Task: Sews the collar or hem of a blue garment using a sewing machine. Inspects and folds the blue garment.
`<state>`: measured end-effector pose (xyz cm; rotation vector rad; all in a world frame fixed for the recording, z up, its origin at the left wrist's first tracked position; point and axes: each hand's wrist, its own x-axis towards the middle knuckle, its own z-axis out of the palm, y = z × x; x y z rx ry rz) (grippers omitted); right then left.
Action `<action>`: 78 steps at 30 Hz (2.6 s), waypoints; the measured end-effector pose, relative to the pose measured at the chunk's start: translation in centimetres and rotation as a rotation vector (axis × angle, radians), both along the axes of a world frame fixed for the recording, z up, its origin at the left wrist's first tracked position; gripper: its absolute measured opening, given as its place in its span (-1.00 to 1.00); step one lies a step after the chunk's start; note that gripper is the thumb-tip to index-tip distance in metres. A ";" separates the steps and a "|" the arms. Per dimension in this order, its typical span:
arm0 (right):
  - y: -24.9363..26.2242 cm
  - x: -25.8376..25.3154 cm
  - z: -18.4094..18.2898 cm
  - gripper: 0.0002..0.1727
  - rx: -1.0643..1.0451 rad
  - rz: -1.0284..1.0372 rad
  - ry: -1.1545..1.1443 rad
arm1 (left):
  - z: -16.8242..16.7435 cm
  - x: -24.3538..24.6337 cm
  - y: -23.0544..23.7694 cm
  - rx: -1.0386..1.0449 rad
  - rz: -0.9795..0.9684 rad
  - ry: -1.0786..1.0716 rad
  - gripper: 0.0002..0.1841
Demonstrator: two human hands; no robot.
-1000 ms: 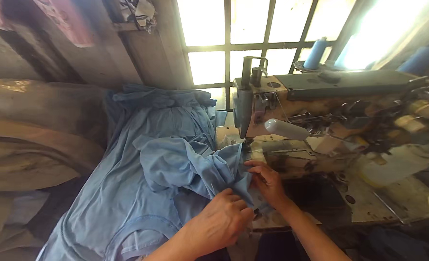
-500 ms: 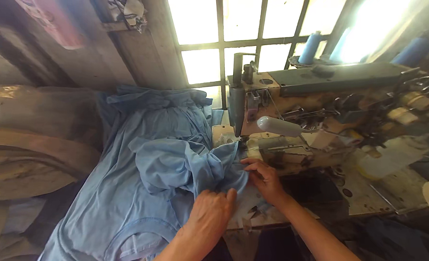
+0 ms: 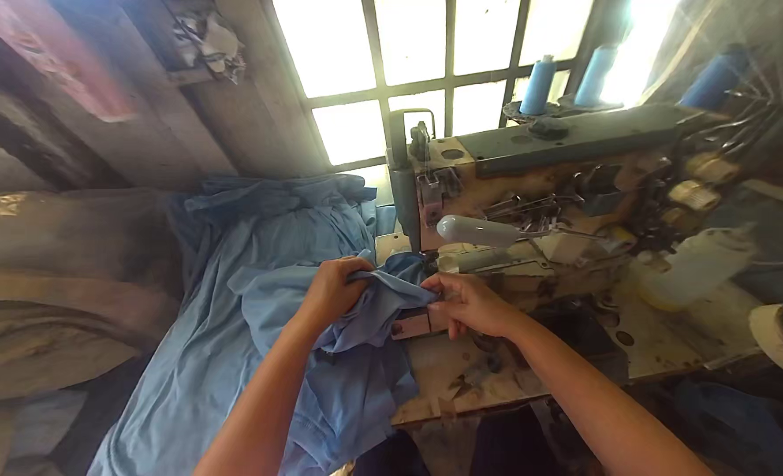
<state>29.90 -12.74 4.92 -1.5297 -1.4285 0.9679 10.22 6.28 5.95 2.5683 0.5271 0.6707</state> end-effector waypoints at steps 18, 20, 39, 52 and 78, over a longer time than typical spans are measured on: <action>-0.6 -2.4 -3.0 -0.87 0.320 -0.080 0.300 | 1.5 -0.6 -3.2 -0.280 -0.264 -0.224 -0.83; -0.8 -2.5 -2.9 -0.88 0.312 -0.072 0.327 | 1.3 -0.7 -3.4 -0.322 -0.307 -0.237 -0.84; -4.1 -4.4 -6.9 -0.74 0.700 -0.113 -0.180 | -0.1 -1.0 -10.4 0.288 -0.439 -0.113 -0.77; -5.1 -3.5 -13.0 -0.84 0.850 -0.205 -0.108 | -5.7 0.6 -7.1 0.767 -0.216 -0.079 -0.74; -1.1 -1.5 -5.0 -0.77 0.496 -0.381 -0.420 | 1.5 3.3 -2.7 0.342 -0.224 0.316 -0.72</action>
